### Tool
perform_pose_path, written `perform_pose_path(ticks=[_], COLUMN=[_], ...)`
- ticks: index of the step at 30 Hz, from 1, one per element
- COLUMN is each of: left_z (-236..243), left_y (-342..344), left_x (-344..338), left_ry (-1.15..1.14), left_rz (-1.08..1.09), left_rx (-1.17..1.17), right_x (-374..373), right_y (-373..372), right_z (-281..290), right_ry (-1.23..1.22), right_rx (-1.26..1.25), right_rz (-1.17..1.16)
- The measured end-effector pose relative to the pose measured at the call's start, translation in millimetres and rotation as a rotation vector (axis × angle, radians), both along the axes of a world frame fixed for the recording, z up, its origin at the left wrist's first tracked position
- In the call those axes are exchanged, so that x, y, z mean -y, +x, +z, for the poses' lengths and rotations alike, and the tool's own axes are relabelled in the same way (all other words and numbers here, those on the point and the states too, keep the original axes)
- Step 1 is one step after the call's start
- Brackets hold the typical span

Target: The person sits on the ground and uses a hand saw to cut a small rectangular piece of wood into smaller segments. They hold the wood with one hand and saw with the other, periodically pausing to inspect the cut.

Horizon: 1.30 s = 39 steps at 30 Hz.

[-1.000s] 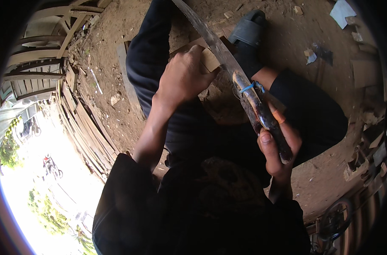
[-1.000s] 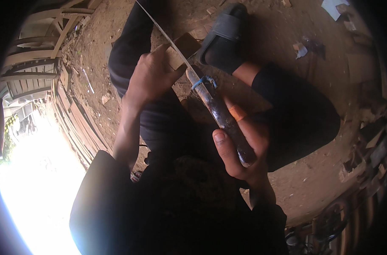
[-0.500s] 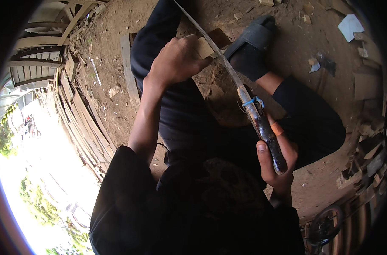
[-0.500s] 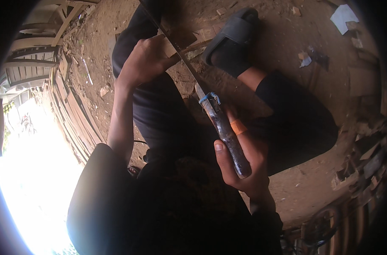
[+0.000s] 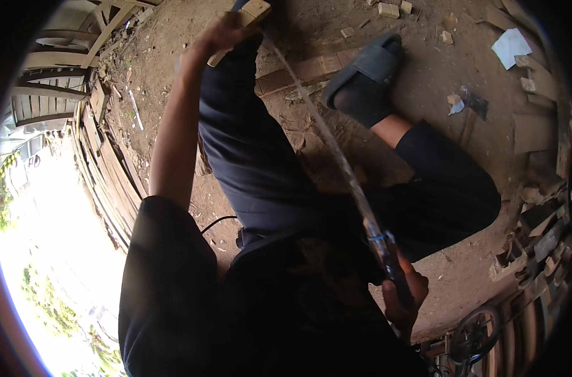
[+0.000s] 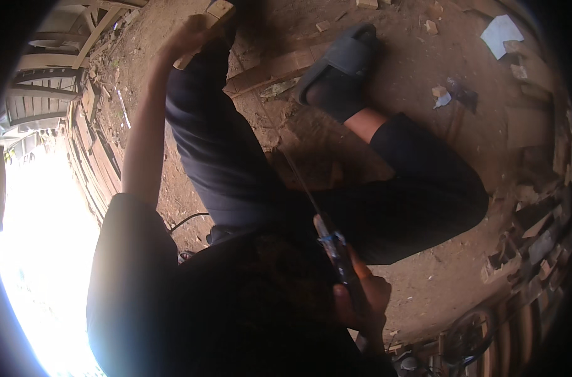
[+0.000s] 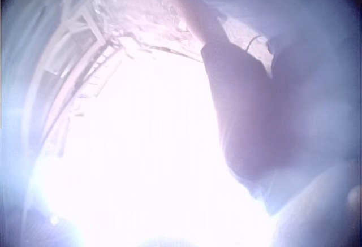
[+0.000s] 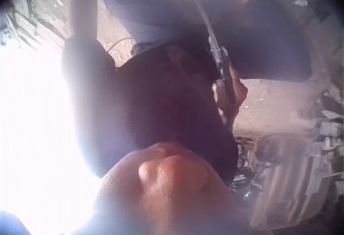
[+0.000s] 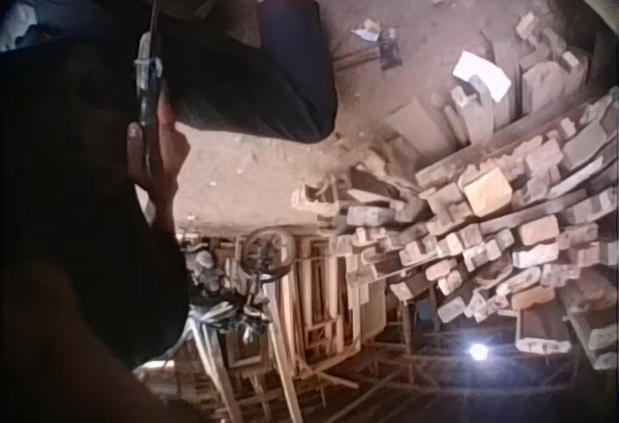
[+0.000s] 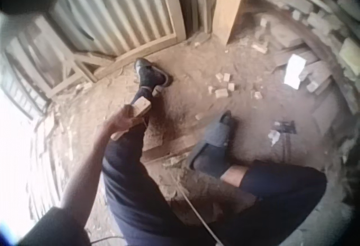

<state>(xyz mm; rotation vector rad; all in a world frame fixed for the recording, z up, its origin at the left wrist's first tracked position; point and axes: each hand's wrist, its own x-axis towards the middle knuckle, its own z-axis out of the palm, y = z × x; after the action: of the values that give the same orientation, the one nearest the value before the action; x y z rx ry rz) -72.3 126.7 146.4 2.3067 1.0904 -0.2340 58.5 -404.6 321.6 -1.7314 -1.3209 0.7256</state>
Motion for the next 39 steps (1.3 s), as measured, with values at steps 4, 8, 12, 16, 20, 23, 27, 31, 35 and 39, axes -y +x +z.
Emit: perform_pose_path(ticks=[4, 8, 12, 16, 20, 23, 27, 31, 35, 39], left_z=[23.6, 110.7, 166.7, 188.8, 197.5, 198.6, 196.2, 195.0, 199.4, 195.3], left_y=[7.9, 40.5, 39.7, 37.6, 33.5, 35.1, 39.3, 43.4, 46.8, 45.0], left_x=[32.5, 105.2, 148.5, 164.5, 173.0, 173.5, 174.1, 176.8, 178.8, 177.5], left_ry=[0.413, 0.188, 0.108, 0.143, 0.161, 0.17, 0.116, 0.097, 0.054, 0.033], left_rz=[-0.083, -0.172, -0.236, -0.359, -0.389, -0.4, -0.388, -0.404, -0.403, -0.412], left_rx=[0.202, 0.254, 0.29, 0.199, 0.22, 0.245, 0.189, 0.171, 0.134, 0.121], right_x=[12.5, -35.7, -68.7, -91.1, -95.4, -91.8, -89.9, -91.2, -90.8, -92.2], right_y=[12.1, 19.7, 34.6, 48.4, 51.2, 49.1, 46.0, 46.3, 47.7, 46.8], right_z=[-5.6, -18.5, -49.5, -82.9, -112.9, -127.2, -132.7, -134.4, -134.5, -132.4], right_ry=[0.09, 0.259, 0.31, 0.199, 0.11, 0.078, 0.057, 0.03, 0.045, 0.062], right_rx=[0.065, -0.555, -0.759, -0.928, -1.02, -1.03, -1.024, -0.995, -1.01, -1.033], right_rz=[-0.139, -0.401, -0.568, -0.755, -0.894, -0.933, -0.989, -1.003, -0.998, -0.989])
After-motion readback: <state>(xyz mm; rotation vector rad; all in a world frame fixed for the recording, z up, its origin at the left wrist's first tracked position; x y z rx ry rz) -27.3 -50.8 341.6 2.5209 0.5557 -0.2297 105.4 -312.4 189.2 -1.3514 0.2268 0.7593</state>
